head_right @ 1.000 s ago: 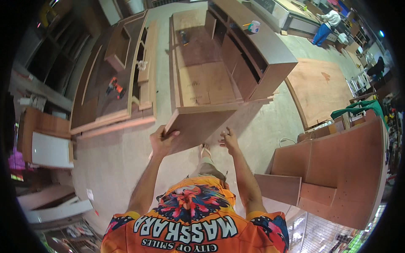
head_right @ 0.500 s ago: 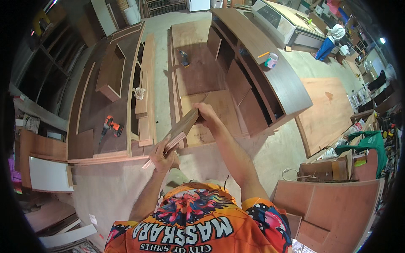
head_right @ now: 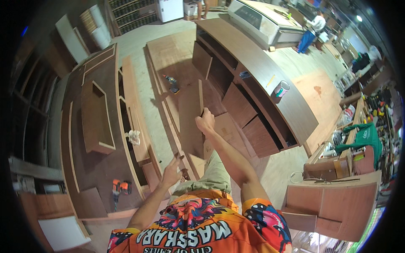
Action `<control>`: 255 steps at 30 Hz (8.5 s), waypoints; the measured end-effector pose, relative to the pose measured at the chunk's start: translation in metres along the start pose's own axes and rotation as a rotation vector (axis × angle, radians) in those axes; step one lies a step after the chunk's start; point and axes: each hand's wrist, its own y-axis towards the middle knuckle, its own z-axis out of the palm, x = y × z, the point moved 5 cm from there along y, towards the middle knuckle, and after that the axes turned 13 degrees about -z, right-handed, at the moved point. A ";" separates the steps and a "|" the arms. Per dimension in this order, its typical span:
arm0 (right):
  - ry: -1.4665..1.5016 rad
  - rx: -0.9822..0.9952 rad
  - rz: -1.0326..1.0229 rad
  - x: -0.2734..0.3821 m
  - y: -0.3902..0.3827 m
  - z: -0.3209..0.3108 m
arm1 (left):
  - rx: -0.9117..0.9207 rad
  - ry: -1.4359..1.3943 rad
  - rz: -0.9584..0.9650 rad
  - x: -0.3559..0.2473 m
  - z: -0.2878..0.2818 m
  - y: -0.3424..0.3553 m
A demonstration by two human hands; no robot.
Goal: The person picks up wood panels, carries one to a table saw, makes several cuts by pushing the wood through the blade, and then marks other wood panels using a pencil.
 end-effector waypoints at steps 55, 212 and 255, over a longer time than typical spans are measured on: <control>-0.453 -0.008 0.259 -0.422 0.549 0.127 | 0.679 0.669 -0.759 0.169 0.005 0.573; -0.693 -0.032 0.435 -0.483 0.336 0.031 | 0.826 0.973 -0.381 0.176 0.026 0.571; -0.574 -0.093 0.163 -0.371 0.570 0.142 | 0.779 0.877 -0.390 0.179 0.014 0.585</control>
